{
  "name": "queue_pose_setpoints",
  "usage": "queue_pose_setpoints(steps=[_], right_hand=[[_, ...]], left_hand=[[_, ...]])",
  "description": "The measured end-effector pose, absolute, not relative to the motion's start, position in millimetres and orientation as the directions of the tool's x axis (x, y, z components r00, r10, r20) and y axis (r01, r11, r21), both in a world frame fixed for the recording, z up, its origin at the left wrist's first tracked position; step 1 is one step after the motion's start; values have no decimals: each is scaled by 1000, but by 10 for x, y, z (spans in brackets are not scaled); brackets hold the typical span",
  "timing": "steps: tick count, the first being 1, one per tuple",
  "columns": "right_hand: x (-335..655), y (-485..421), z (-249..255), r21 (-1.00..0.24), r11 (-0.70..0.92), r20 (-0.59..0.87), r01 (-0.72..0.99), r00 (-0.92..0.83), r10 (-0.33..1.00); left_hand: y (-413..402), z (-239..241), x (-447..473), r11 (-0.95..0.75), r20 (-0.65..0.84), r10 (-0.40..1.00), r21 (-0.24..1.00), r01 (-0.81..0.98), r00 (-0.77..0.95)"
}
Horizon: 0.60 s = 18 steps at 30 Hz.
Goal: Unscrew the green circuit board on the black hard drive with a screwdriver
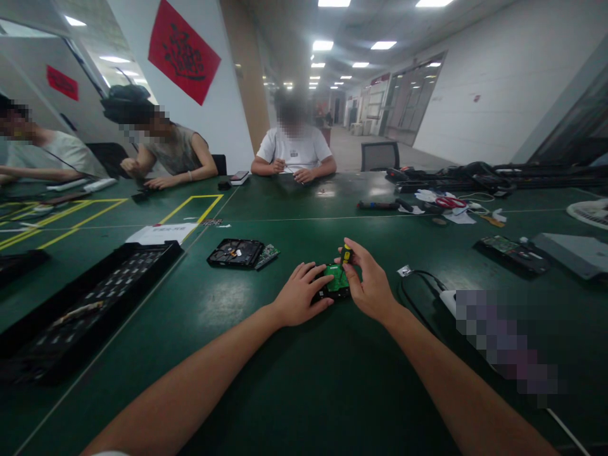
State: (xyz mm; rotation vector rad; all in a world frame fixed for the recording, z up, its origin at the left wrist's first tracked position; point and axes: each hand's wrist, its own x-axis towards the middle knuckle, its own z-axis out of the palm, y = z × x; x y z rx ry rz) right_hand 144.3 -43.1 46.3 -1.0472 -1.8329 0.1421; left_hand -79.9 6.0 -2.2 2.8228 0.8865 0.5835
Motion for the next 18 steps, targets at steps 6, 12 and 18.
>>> queue_pose_setpoints(steps=[6,12,18], right_hand=[[1457,-419,481,-451,589,747,671,-77,660],[1469,-420,467,-520,608,715,600,-84,694],[1475,-420,479,-469,599,737,648,-87,671]], left_hand=[[71,-28,-795,-820,326,572,240,520,753],[74,-32,-793,-822,327,569,230,521,754],[76,-43,-794,-820,322,572,215,530,754]])
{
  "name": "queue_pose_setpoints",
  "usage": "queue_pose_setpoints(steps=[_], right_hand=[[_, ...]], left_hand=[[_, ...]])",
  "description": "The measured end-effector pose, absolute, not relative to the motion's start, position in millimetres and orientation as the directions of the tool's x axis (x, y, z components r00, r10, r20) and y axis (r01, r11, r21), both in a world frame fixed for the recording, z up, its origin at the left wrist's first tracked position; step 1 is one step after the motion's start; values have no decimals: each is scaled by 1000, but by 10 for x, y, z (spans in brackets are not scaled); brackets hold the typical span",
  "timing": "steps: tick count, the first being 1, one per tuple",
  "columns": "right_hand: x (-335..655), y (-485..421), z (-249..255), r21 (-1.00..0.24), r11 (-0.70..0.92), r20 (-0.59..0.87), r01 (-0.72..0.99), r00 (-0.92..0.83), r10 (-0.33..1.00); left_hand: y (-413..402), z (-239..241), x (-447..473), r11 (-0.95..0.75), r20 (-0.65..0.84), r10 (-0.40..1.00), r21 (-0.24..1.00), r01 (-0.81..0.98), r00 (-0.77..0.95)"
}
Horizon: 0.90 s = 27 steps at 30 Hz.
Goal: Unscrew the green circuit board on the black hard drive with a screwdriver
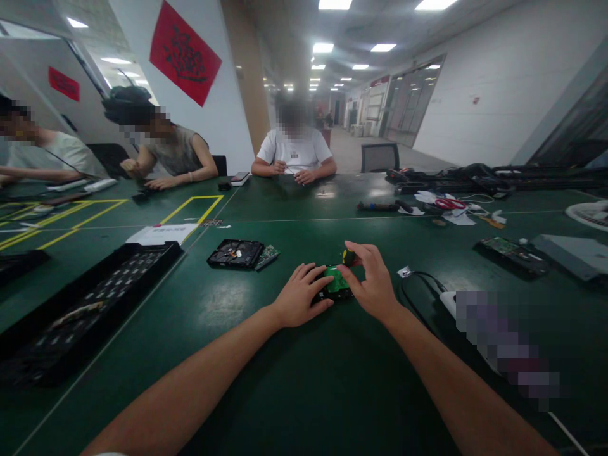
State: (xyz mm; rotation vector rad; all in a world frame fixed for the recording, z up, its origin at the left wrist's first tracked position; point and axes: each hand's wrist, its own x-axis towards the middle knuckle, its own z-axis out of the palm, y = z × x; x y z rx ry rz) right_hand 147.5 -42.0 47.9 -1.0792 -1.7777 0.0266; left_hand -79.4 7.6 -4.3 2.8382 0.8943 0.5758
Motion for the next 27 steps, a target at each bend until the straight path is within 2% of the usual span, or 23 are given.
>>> queue_pose_setpoints(steps=[3,9,17,27], right_hand=[[1485,-400,464,-464,603,747,649,-80,660],[1465,-418,418,-558,633,683,536,-136,718],[1484,-405,421,-478,598,756,644,-45,653],[1478,-407,339,-538,619,734,572,-43,678]], left_hand=[[77,-44,-797,-821,322,570,216,528,756],[88,-63,-798,-826,342,564,233,513,752],[91,-60,-801,-831,350,557,228,508,753],[91,-54,-801,-829,351,559,237,506,751]])
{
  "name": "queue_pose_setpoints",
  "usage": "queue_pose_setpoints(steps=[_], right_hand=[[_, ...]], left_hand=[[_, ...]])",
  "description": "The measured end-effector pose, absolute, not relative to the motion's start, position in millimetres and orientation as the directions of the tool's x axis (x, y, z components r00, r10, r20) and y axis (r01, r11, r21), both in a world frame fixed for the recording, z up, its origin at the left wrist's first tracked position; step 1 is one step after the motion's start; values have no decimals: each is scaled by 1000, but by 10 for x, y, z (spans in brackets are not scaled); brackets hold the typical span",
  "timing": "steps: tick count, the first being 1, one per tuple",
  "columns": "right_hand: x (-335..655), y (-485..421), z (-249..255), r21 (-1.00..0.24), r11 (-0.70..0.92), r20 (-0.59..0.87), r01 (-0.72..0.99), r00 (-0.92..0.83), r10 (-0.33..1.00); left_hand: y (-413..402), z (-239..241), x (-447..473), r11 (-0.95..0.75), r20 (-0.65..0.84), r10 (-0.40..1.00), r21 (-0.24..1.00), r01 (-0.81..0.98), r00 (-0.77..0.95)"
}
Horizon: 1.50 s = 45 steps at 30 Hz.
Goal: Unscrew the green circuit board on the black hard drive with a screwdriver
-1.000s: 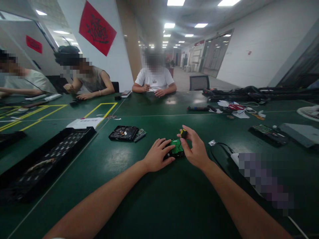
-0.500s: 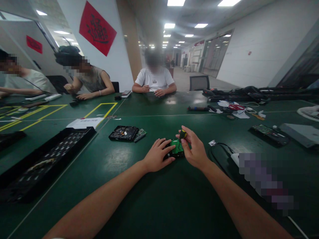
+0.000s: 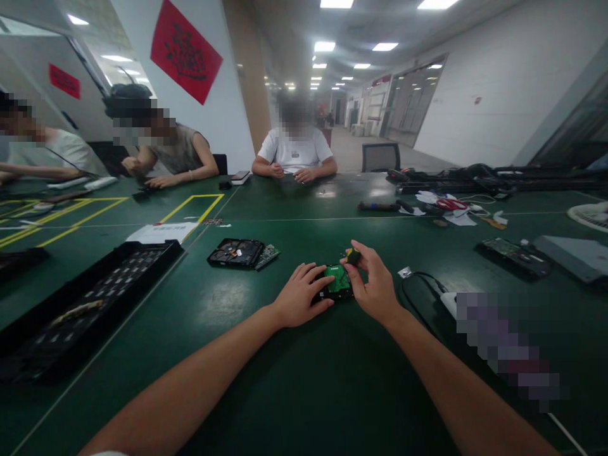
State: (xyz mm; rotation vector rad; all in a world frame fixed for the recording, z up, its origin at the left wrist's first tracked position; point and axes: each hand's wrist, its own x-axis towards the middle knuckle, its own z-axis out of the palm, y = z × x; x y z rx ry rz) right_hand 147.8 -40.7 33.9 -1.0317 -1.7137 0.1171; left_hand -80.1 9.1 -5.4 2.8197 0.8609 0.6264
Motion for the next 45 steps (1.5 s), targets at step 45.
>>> queue_pose_setpoints(steps=[45], right_hand=[[1481,-450,438,-500,624,737,600,-83,670]], left_hand=[[74,-31,-802,-823,332,568,229,520,753]])
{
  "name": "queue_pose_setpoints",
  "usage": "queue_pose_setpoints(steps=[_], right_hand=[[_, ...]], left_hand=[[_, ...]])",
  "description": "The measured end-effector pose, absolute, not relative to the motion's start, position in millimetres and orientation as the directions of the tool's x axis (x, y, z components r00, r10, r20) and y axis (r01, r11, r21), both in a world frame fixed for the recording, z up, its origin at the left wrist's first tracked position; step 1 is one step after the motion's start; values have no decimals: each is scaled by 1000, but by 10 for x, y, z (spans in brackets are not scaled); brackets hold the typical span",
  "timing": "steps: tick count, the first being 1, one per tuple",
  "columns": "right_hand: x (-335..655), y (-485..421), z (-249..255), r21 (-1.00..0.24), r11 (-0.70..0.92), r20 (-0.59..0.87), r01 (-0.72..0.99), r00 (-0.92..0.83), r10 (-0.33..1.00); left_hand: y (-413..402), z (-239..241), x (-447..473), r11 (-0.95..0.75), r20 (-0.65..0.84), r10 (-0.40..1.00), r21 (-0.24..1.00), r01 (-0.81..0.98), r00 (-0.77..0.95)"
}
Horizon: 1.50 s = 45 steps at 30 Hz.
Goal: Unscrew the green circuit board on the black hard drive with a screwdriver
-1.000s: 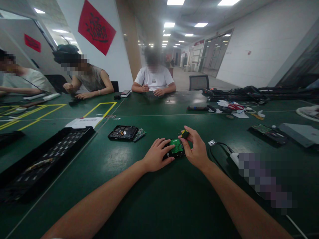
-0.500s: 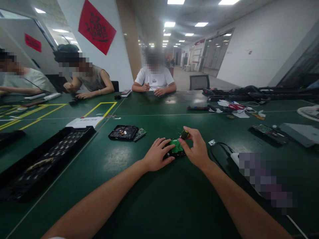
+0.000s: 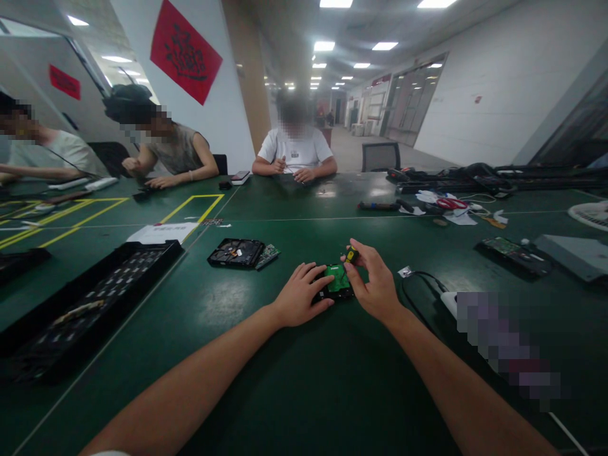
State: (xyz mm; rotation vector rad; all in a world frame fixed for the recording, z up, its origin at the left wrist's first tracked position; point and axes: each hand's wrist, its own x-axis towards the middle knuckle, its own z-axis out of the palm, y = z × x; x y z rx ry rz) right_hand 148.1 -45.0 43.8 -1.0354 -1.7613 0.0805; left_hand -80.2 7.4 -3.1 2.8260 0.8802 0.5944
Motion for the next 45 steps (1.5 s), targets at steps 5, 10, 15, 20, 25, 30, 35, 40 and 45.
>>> queue_pose_setpoints(steps=[5,10,15,20,25,30,35,40,45], right_hand=[[1477,-456,468,-462,606,756,648,-69,651],[1480,-456,499,-400,582,785,708,-63,616],[1492,-452,488,-423,586,759,691,-82,645],[1494,-452,478,-400,567,779,720,-58,624],[1485,-453,480,-433,581,764,689,-61,642],[1491,-450,497,-388,582,795,714,-59,603],[1482,-449,481,-430,595,771,680,-67,634],[1496,-419,409,-440,562,791,701,6,612],[1492,-419,413,-398,583,813,708,-23,582]], left_hand=[[69,-25,-802,-824,337,566,240,513,752],[72,-32,-799,-826,342,564,235,513,752],[70,-28,-797,-824,346,566,241,512,748],[70,-24,-799,-823,344,567,241,514,748],[68,-24,-803,-824,332,567,232,518,754],[66,-22,-802,-823,334,568,236,517,752],[74,-28,-801,-823,328,568,232,519,755],[73,-22,-800,-825,326,565,227,518,758],[77,-24,-800,-825,331,565,228,517,756]])
